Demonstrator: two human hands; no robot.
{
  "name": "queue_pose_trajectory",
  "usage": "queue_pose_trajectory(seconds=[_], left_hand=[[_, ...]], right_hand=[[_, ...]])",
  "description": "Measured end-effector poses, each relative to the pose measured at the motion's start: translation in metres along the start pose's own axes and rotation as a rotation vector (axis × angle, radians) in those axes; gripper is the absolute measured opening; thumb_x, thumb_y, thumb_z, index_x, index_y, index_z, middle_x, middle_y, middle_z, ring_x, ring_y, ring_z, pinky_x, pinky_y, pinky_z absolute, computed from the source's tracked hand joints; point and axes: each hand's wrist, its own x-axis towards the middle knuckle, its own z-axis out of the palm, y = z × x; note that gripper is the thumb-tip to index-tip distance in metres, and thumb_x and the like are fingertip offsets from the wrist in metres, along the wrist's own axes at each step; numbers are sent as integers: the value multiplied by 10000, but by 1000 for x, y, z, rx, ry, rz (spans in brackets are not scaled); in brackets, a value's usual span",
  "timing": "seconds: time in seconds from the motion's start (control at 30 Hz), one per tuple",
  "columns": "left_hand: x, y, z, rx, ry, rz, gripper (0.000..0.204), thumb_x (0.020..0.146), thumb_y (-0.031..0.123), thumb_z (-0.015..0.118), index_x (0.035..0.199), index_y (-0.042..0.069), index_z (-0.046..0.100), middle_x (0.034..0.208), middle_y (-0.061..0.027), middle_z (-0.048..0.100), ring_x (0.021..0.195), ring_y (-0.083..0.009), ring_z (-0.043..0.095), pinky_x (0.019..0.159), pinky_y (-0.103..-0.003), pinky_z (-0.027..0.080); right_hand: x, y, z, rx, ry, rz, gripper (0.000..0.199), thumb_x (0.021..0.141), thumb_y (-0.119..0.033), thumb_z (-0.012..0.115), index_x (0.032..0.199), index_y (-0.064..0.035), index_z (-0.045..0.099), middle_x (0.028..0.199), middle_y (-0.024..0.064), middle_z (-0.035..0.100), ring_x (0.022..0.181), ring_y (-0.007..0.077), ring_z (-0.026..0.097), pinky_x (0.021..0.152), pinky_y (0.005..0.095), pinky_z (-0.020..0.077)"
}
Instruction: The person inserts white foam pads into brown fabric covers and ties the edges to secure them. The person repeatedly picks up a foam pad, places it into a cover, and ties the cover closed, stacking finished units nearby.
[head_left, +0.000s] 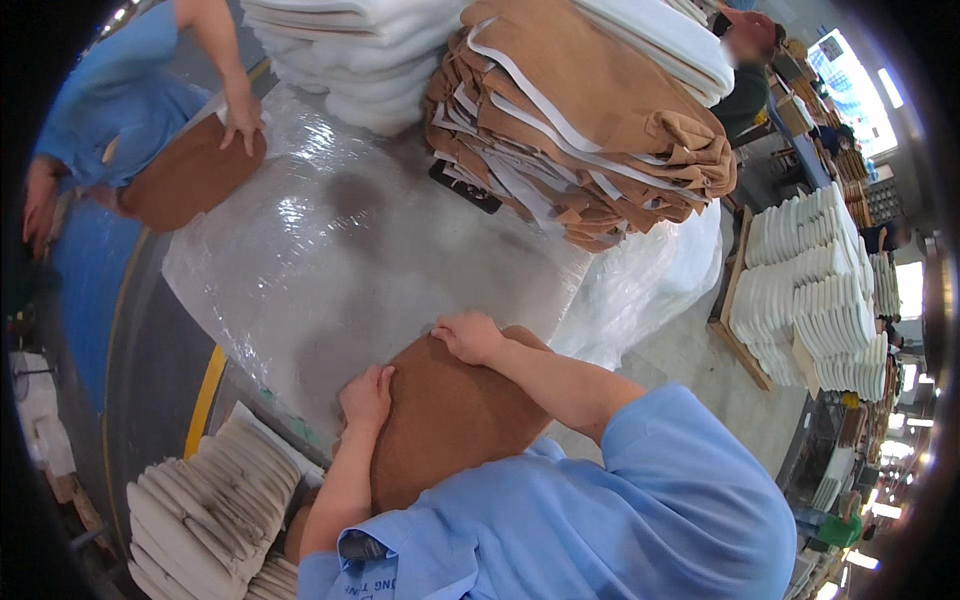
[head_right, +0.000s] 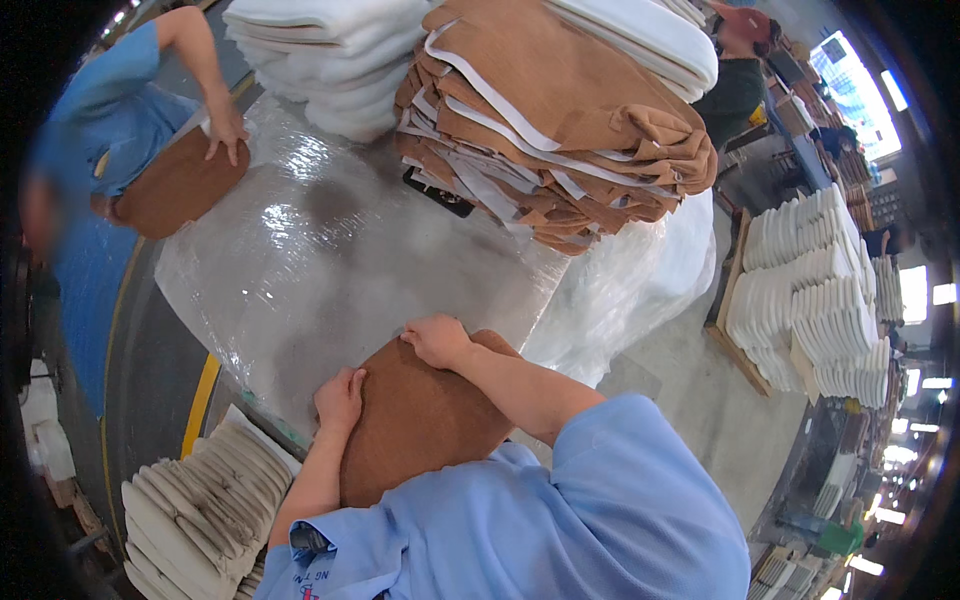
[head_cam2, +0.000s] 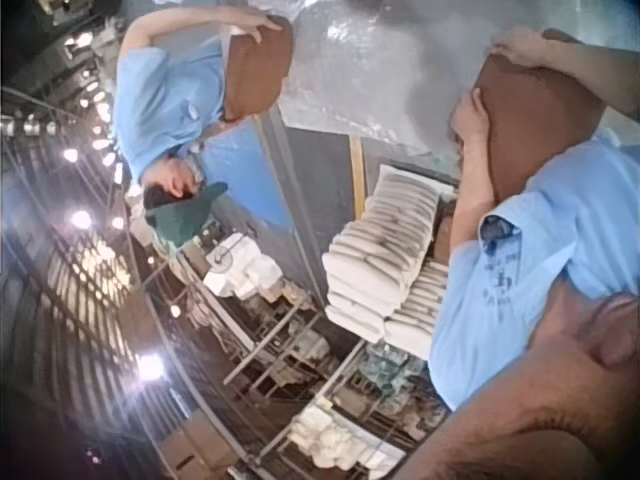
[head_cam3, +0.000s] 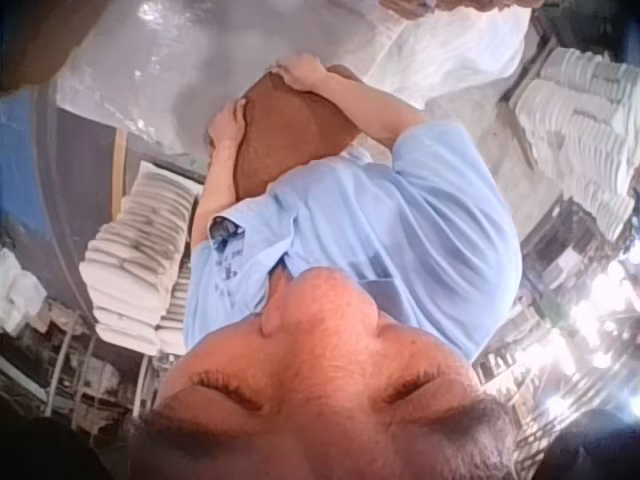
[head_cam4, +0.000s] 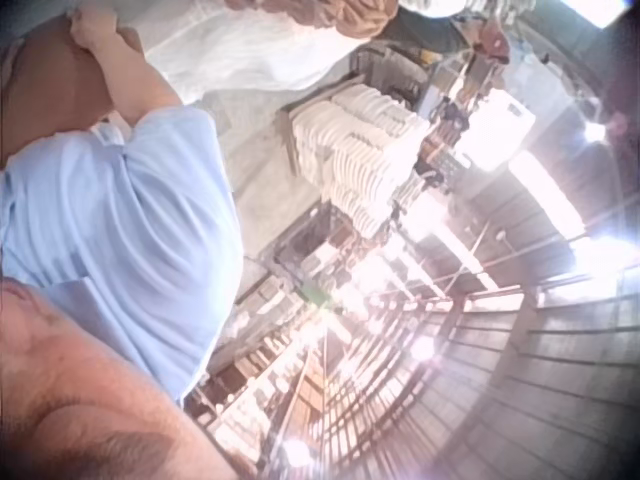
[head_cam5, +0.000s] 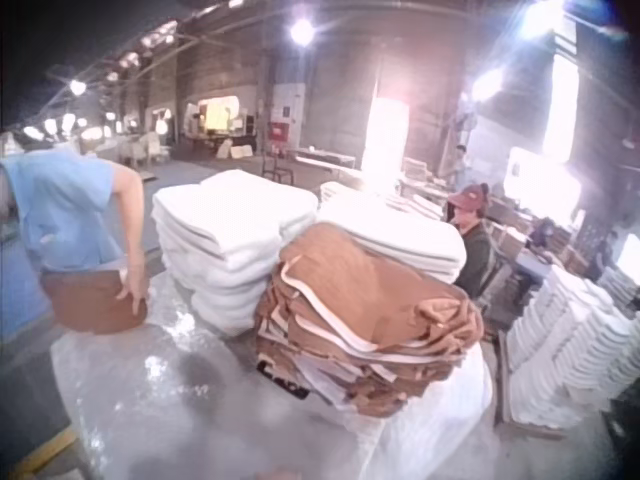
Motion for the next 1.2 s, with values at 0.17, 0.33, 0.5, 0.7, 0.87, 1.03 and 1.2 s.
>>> queue_pose_trajectory(seconds=[0.17,0.33,0.5,0.7,0.87,1.03,1.2], left_hand=[[-26,-23,-55,15,40,-7,385,958,411,730,1155,80,728,1114,-202,718,1063,-434,661,937,-529,512],[-112,-40,-119,-424,-303,-422,904,915,340,793,1605,5,314,1489,-294,509,1383,-388,523,1156,-439,425],[-144,-19,-83,-698,-290,-694,1143,874,373,846,1624,-88,117,1526,-268,488,1381,-332,538,1123,-386,457],[-110,-23,-73,-406,-301,-826,958,884,522,786,1488,-104,385,1342,-321,638,1273,-411,636,1052,-439,502],[-96,-42,-59,-373,-309,-850,835,907,560,746,1356,-114,546,1270,-340,673,1241,-433,651,1040,-460,502],[-86,-65,-44,-286,-314,-783,716,1000,564,610,1234,-111,671,1218,-328,703,1214,-440,662,1033,-470,494],[-93,-73,-46,-438,-163,-755,655,1055,525,536,1249,-83,682,1262,-297,698,1215,-409,660,1034,-449,483]], right_hand=[[1,15,-70,140,-39,-1,566,962,-483,687,1412,-153,592,1406,193,625,1292,396,603,1093,470,480],[-64,40,-141,-182,-253,198,1320,763,-789,745,1636,52,223,1547,383,430,1487,461,405,1221,479,365],[-91,1,-104,-144,-484,468,1388,719,-738,823,1629,65,148,1489,378,489,1401,480,506,1177,467,435],[-57,-1,-88,-232,-455,573,1225,719,-755,808,1483,85,350,1253,323,664,1230,436,653,1066,455,518],[-39,9,-79,-267,-380,604,1034,804,-731,748,1368,100,498,1214,306,696,1199,426,673,1030,467,530],[-30,31,-67,-295,-256,530,743,951,-608,650,1280,59,641,1266,273,702,1202,428,669,1033,494,524],[-40,37,-72,-185,-225,498,626,1041,-554,524,1294,-1,673,1323,274,677,1247,446,631,1057,495,502]])
